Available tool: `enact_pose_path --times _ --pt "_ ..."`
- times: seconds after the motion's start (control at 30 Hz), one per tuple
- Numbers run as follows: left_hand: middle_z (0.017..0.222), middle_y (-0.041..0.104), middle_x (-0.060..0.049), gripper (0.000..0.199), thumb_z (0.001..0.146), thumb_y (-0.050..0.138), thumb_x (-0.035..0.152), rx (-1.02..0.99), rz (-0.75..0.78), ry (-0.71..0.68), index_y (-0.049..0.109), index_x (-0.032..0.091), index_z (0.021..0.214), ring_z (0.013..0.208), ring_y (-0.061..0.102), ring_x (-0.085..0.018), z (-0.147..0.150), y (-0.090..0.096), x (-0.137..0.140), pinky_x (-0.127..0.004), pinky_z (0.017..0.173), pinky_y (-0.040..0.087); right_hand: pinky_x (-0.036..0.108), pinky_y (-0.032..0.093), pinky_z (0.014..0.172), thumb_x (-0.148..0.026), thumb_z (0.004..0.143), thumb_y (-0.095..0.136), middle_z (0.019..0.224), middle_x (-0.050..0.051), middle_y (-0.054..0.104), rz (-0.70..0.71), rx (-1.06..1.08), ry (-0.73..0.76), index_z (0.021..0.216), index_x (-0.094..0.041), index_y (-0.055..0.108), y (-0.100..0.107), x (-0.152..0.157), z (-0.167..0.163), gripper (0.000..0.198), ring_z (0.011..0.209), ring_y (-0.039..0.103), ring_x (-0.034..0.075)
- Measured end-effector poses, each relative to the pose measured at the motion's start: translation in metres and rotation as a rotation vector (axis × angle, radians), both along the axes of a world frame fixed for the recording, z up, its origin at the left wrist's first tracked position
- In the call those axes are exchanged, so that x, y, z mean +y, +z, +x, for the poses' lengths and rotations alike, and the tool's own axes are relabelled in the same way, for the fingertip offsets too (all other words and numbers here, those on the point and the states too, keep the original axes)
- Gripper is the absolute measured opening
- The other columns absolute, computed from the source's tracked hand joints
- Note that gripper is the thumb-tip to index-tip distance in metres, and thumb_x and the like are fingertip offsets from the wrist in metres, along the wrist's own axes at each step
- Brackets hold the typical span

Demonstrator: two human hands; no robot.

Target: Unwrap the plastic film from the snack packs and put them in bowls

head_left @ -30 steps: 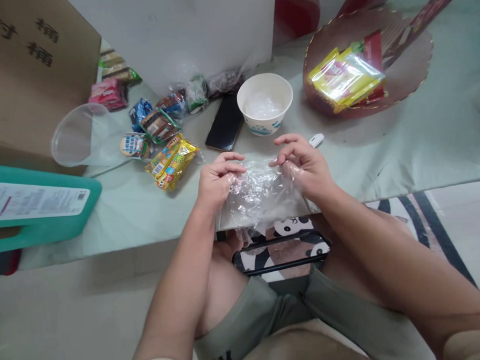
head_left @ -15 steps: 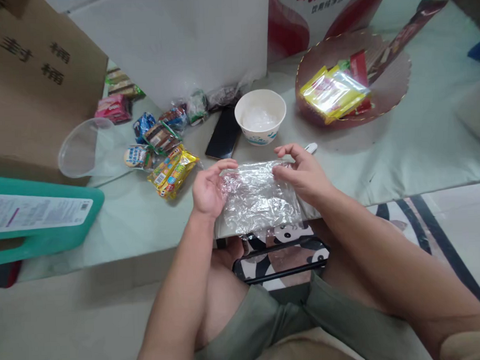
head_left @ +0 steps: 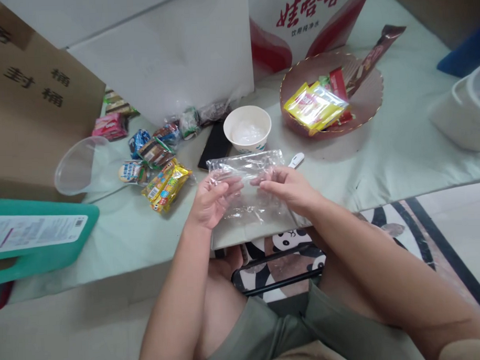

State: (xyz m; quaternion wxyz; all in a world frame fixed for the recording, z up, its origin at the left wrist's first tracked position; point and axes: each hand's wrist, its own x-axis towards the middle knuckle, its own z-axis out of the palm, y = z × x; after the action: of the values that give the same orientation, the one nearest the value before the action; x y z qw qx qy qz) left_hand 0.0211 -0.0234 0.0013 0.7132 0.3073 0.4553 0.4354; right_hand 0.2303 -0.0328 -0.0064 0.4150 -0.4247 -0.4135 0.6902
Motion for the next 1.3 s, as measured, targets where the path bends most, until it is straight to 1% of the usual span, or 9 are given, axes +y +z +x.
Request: enact_pose_path --times 0.13,0.33,0.57,0.7,0.8,0.93,1.07,1.23,1.3 --pt "0.062 0.073 0.001 0.043 0.065 0.091 0.032 0.143 -0.040 -0.147 0.064 0.018 0.096 0.047 0.067 -0.015 0.003 -0.001 0.001 -0.020 0.043 0.052 0.027 0.050 0.057 -0.042 0.076 0.076 0.064 -0.004 0.062 -0.004 -0.096 -0.070 0.075 -0.024 0.044 0.004 0.000 0.005 0.036 0.059 0.062 0.013" --pt "0.041 0.052 0.009 0.025 0.069 0.082 0.025 0.025 0.040 -0.062 0.063 0.020 0.085 0.029 0.046 -0.011 0.009 -0.001 0.006 -0.018 0.030 0.035 0.022 0.033 0.041 -0.048 0.075 0.076 0.050 -0.010 0.050 0.087 -0.039 -0.158 0.088 -0.025 0.053 0.003 0.003 0.011 0.035 0.041 0.044 0.009" --pt "0.058 0.061 0.001 0.027 0.076 0.072 0.039 -0.031 0.039 0.033 0.060 0.017 0.064 0.050 0.060 -0.011 0.030 0.008 0.015 -0.022 0.048 0.054 0.027 0.038 0.048 -0.054 0.073 0.059 0.059 0.001 0.054 0.094 0.099 -0.282 0.066 -0.023 0.057 0.005 0.010 0.030 0.032 0.052 0.049 0.013" --pt "0.070 0.063 0.001 0.025 0.061 0.082 0.030 0.080 0.141 0.086 0.062 0.017 0.069 0.056 0.059 -0.009 0.044 0.001 0.017 -0.018 0.048 0.050 0.029 0.038 0.056 -0.055 0.077 0.057 0.060 0.003 0.055 0.170 -0.229 -0.198 0.058 -0.020 0.058 0.004 0.006 0.044 0.040 0.058 0.049 0.013" --pt "0.077 0.063 0.003 0.034 0.054 0.078 0.013 0.158 0.195 0.096 0.062 0.019 0.084 0.058 0.059 -0.008 0.054 -0.005 0.016 -0.019 0.049 0.051 0.028 0.038 0.060 -0.035 0.063 0.077 0.069 -0.003 0.058 0.199 -0.406 -0.237 0.077 -0.021 0.060 0.002 0.003 0.049 0.026 0.060 0.047 0.011" --pt "0.087 0.063 0.003 0.038 0.056 0.069 0.008 0.214 0.332 0.164 0.060 0.022 0.091 0.063 0.059 -0.007 0.059 -0.010 0.016 -0.018 0.053 0.051 0.028 0.044 0.067 -0.030 0.058 0.082 0.081 -0.004 0.063 0.047 -0.057 -0.289 0.109 -0.025 0.055 0.002 0.003 0.049 0.058 0.070 0.057 0.014" --pt "0.108 0.064 -0.002 0.040 0.063 0.065 0.010 0.347 0.477 0.135 0.060 0.025 0.100 0.081 0.066 -0.012 0.053 -0.014 0.014 -0.022 0.063 0.055 0.028 0.043 0.071 -0.034 0.063 0.079 0.079 -0.001 0.064 0.039 0.058 -0.163 0.081 -0.020 0.057 0.003 0.003 0.043 0.032 0.072 0.056 0.012" --pt "0.114 0.066 -0.007 0.024 0.076 0.070 0.020 0.735 0.752 0.385 0.065 0.022 0.100 0.112 0.065 -0.020 0.051 -0.018 -0.006 -0.035 0.100 0.053 0.027 0.040 0.066 -0.028 0.069 0.069 0.071 -0.002 0.060 0.159 -0.114 -0.278 0.066 -0.022 0.047 0.006 -0.005 0.024 0.023 0.069 0.052 0.012" --pt "0.115 0.070 -0.008 0.028 0.083 0.072 0.034 0.675 0.736 0.232 0.067 0.021 0.108 0.114 0.066 -0.022 0.056 -0.016 -0.015 -0.037 0.103 0.052 0.026 0.037 0.063 -0.028 0.069 0.071 0.063 -0.005 0.051 0.193 -0.123 -0.248 0.066 -0.022 0.047 0.006 -0.010 0.016 0.025 0.064 0.046 0.011"
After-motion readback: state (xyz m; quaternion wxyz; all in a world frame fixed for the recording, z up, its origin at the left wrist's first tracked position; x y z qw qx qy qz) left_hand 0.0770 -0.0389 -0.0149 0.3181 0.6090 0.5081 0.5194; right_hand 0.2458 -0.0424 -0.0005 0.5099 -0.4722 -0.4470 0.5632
